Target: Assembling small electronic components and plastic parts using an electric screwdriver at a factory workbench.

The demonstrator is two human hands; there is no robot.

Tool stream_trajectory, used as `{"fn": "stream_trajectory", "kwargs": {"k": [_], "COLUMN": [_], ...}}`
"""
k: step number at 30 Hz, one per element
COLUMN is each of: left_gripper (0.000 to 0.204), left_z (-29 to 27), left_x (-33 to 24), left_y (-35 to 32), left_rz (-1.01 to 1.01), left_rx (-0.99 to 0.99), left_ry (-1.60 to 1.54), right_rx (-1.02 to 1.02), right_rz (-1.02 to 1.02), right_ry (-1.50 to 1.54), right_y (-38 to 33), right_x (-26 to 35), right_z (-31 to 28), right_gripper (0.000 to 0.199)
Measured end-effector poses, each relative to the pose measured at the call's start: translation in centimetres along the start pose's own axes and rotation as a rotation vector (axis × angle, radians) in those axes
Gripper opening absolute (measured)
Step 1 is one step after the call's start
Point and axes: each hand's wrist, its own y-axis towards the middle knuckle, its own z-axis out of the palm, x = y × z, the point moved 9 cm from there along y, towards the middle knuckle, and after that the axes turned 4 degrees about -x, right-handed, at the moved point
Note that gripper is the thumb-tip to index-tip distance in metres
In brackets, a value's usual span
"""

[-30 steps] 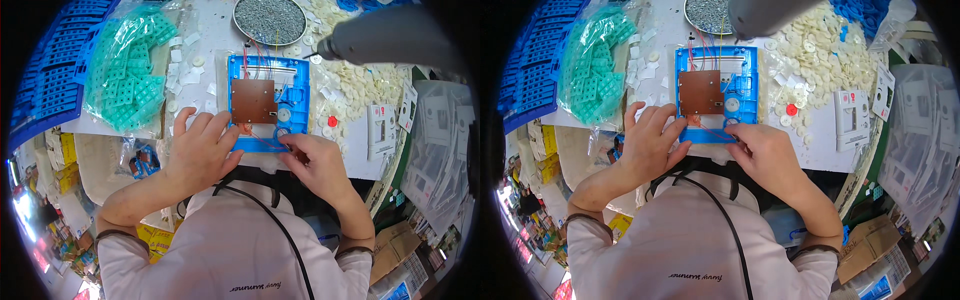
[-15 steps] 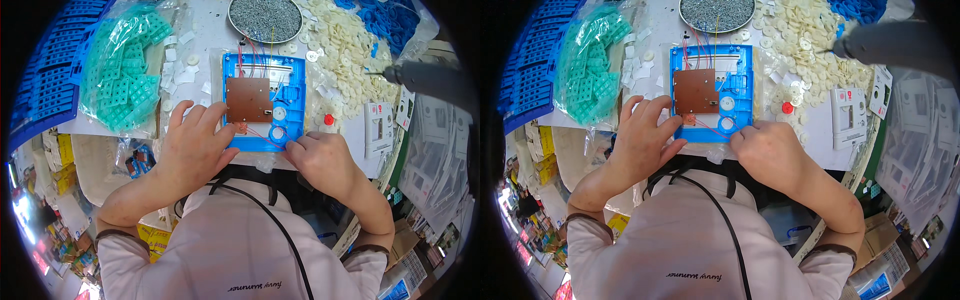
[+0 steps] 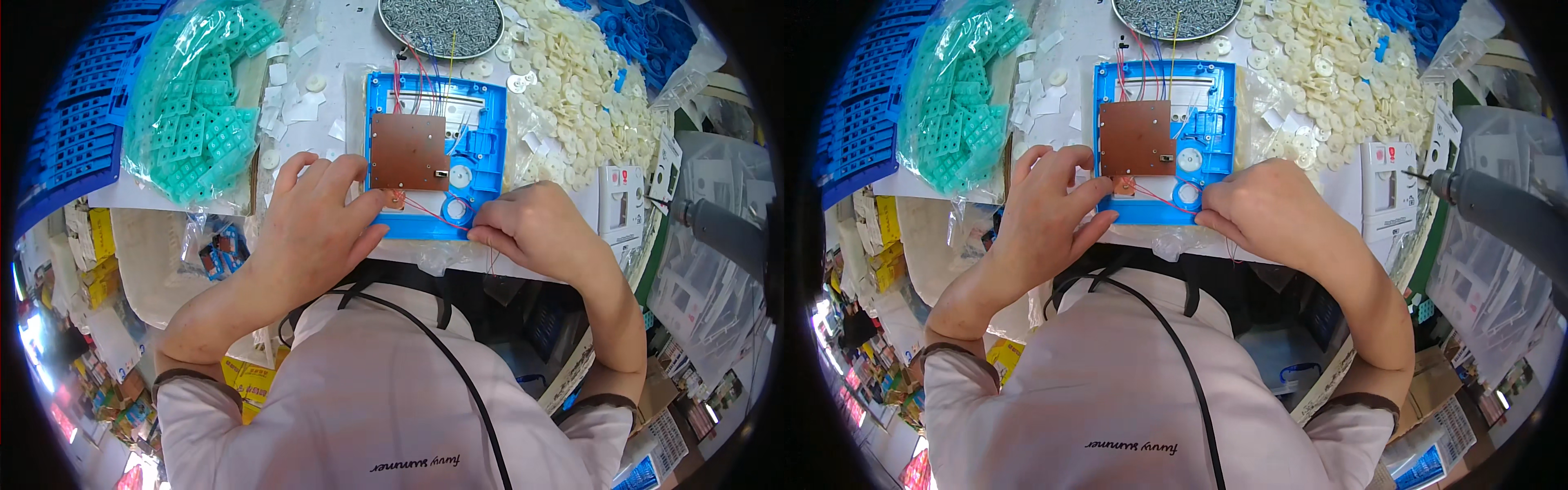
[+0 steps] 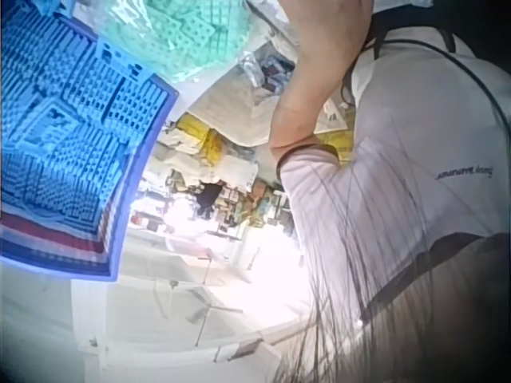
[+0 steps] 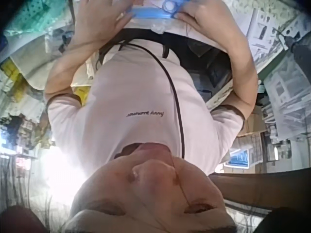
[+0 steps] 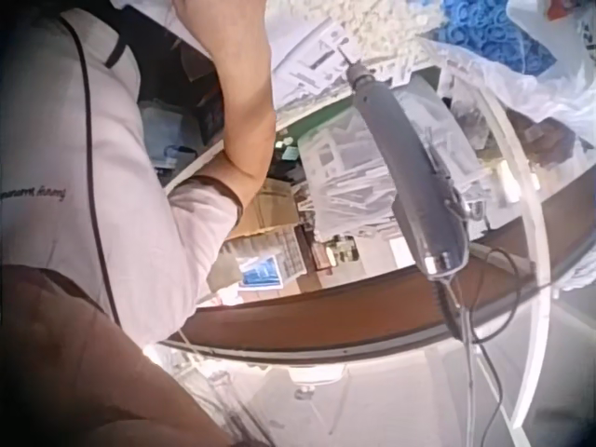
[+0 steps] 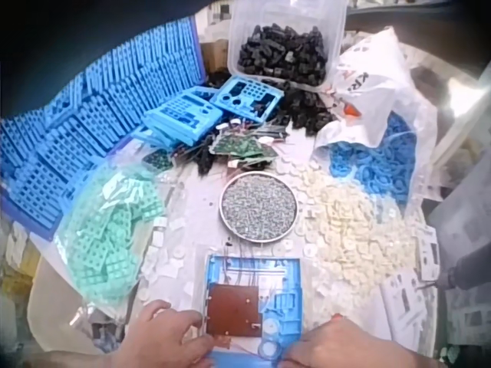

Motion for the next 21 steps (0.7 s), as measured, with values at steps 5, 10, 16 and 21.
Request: {"fn": "stream_trajectory", "kwargs": {"k": [5, 10, 16, 21], "left_gripper": [0.033, 0.033, 0.032, 0.041], "left_z": [0.0, 0.1, -0.1, 0.6], "left_x": [0.2, 0.3, 0.1, -3.4], "left_y": [-0.2, -0.1, -0.2, -0.5], "left_rz": [0.013, 0.014, 0.022, 0.186], "left_rx": [-0.017, -0.016, -0.033, -0.126], "left_ry": [-0.004, -0.018, -0.022, -0.178], "right_rx": [-0.193, -0.358, -0.313, -0.300], "right_rz": [-0.178, -0.172, -0.106, 0.217], "right_ry": [-0.280, -0.310, -0.134, 0.310], "right_y": [-1.6, -2.8, -3.5, -4.8], "right_x": [3.3, 4.3, 0.7, -1.4], "right_z": [0.1, 0.7, 1.2, 0.5], "right_gripper": [0.013, 0.021, 0.025, 0.019]}}
